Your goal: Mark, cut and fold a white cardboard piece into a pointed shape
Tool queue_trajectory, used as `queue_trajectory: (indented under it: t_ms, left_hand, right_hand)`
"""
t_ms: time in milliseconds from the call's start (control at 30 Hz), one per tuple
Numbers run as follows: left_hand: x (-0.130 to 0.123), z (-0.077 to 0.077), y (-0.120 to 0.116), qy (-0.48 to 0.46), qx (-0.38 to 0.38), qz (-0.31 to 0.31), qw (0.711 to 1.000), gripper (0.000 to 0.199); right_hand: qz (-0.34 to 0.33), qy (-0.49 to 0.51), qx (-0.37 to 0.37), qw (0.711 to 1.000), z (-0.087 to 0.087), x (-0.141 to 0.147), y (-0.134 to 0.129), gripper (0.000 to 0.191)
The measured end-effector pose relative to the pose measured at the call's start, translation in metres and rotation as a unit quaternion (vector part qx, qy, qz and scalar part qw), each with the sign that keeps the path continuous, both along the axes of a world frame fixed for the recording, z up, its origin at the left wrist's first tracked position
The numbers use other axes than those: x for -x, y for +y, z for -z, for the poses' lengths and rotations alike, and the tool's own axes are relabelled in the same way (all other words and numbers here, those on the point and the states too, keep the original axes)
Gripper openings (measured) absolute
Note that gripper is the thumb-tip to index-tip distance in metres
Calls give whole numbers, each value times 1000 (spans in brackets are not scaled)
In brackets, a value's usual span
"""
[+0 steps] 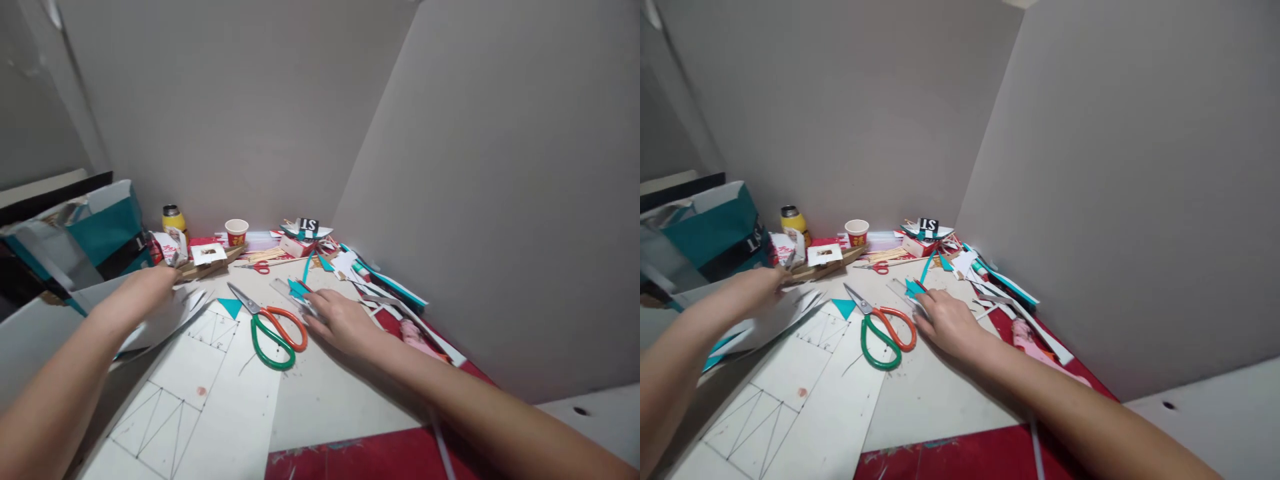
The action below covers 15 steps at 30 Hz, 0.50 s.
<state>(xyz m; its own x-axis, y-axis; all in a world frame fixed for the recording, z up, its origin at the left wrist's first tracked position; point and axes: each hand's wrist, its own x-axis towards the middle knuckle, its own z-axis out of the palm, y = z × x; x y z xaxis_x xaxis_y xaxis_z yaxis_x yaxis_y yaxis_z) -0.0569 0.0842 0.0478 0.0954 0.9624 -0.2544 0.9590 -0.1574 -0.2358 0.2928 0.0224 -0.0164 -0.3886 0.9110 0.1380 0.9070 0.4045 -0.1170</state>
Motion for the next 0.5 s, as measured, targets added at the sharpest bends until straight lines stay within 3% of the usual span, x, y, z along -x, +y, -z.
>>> queue_trajectory:
  t_ms: [133, 233, 367, 500]
  left_hand:
    - [-17, -6, -14, 19, -13, -8, 1000, 33]
    - [-42, -3, -31, 13, -20, 28, 999, 33]
    - [-80, 16, -57, -14, 16, 116, 993, 32]
    - [-103, 37, -76, -38, 67, 187, 979, 31]
  right_hand:
    - [-76, 37, 37, 996, 2, 20, -15, 27]
    - [-102, 40, 65, 992, 6, 32, -18, 29]
    - [-94, 37, 73, 992, 9, 40, -14, 25]
    - [-83, 36, 82, 993, 9, 42, -10, 37]
